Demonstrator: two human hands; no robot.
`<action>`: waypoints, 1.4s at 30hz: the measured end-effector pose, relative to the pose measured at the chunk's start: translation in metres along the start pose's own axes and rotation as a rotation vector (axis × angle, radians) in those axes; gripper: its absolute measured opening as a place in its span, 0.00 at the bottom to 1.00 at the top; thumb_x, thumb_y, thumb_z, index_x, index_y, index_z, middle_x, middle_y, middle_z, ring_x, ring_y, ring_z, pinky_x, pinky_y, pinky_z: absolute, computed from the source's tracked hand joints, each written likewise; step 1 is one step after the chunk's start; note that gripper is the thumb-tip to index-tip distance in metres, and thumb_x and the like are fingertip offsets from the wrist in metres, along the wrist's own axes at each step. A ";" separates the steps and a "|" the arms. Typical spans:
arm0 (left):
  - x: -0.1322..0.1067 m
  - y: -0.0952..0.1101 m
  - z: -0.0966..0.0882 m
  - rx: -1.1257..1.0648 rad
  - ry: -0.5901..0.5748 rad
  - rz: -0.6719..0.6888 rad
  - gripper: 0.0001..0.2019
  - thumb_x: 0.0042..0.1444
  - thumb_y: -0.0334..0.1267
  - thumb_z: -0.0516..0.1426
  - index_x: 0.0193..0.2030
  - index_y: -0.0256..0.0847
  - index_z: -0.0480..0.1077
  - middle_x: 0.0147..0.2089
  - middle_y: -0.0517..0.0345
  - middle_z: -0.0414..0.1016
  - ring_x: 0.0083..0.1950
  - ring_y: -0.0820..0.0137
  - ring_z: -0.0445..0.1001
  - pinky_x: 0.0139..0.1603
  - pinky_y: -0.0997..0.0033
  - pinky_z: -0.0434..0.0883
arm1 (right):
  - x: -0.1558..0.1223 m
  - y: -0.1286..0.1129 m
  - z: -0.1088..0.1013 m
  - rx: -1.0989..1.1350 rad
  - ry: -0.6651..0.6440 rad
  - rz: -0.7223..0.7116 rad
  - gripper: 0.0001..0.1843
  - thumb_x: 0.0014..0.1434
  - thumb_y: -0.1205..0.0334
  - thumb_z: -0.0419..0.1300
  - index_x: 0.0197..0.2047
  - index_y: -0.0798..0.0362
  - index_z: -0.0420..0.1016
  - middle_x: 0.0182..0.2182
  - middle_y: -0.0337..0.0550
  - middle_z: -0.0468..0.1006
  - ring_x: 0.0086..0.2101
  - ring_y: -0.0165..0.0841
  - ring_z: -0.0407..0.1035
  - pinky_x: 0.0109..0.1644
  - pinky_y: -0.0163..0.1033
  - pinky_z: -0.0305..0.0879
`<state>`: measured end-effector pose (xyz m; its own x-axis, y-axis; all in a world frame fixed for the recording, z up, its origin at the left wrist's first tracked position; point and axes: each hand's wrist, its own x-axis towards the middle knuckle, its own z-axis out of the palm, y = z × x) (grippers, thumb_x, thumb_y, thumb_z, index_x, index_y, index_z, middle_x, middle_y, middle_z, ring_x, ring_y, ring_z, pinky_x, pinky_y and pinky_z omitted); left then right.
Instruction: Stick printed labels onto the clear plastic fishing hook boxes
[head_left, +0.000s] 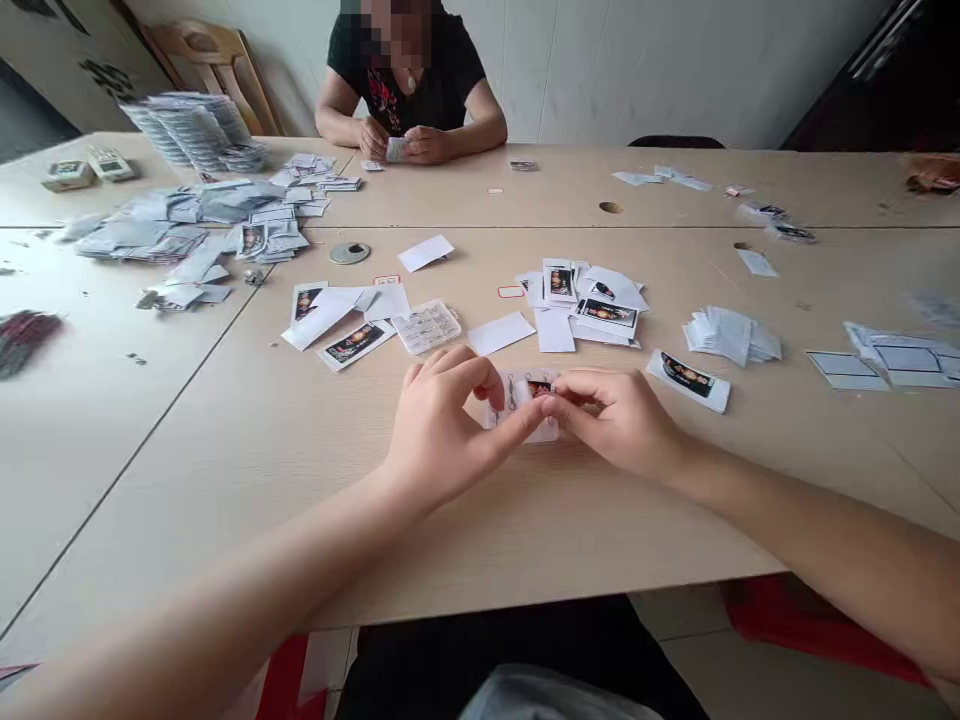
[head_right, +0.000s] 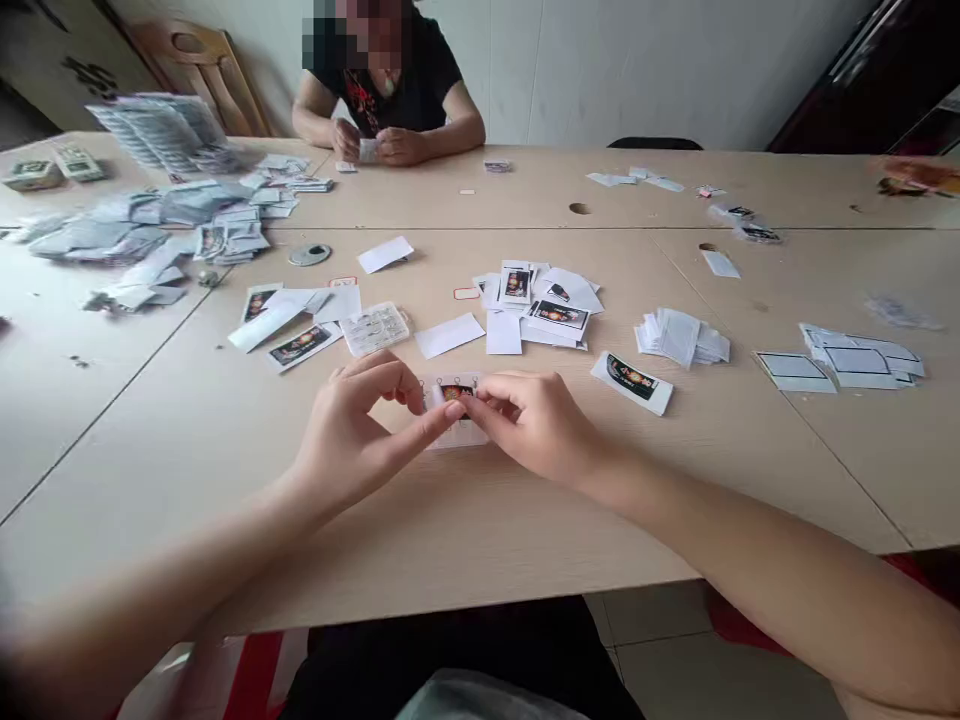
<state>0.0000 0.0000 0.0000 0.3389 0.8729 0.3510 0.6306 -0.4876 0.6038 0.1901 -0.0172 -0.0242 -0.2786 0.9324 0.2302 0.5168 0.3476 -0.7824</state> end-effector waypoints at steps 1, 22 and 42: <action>0.000 -0.001 0.000 -0.009 0.002 0.008 0.17 0.51 0.50 0.59 0.23 0.39 0.64 0.27 0.59 0.66 0.33 0.70 0.65 0.37 0.69 0.62 | 0.000 -0.001 0.000 0.000 0.012 -0.001 0.20 0.62 0.54 0.54 0.22 0.56 0.62 0.19 0.34 0.57 0.21 0.23 0.50 0.24 0.33 0.47; -0.004 -0.008 -0.009 -0.010 -0.017 -0.181 0.06 0.55 0.41 0.57 0.32 0.45 0.75 0.25 0.65 0.73 0.24 0.76 0.61 0.27 0.73 0.60 | 0.001 0.001 -0.004 -0.030 0.030 0.096 0.20 0.62 0.52 0.54 0.24 0.56 0.69 0.18 0.36 0.63 0.20 0.24 0.53 0.22 0.32 0.47; -0.001 -0.010 -0.007 -0.272 -0.113 -0.244 0.10 0.57 0.44 0.57 0.31 0.39 0.66 0.27 0.61 0.70 0.28 0.75 0.67 0.27 0.76 0.63 | 0.001 -0.001 -0.005 -0.011 0.025 0.071 0.19 0.62 0.55 0.55 0.22 0.55 0.66 0.16 0.33 0.57 0.19 0.23 0.49 0.21 0.33 0.45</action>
<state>-0.0114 0.0041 -0.0010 0.2861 0.9528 0.1014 0.4988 -0.2385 0.8332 0.1931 -0.0157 -0.0203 -0.2207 0.9568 0.1891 0.5436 0.2816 -0.7907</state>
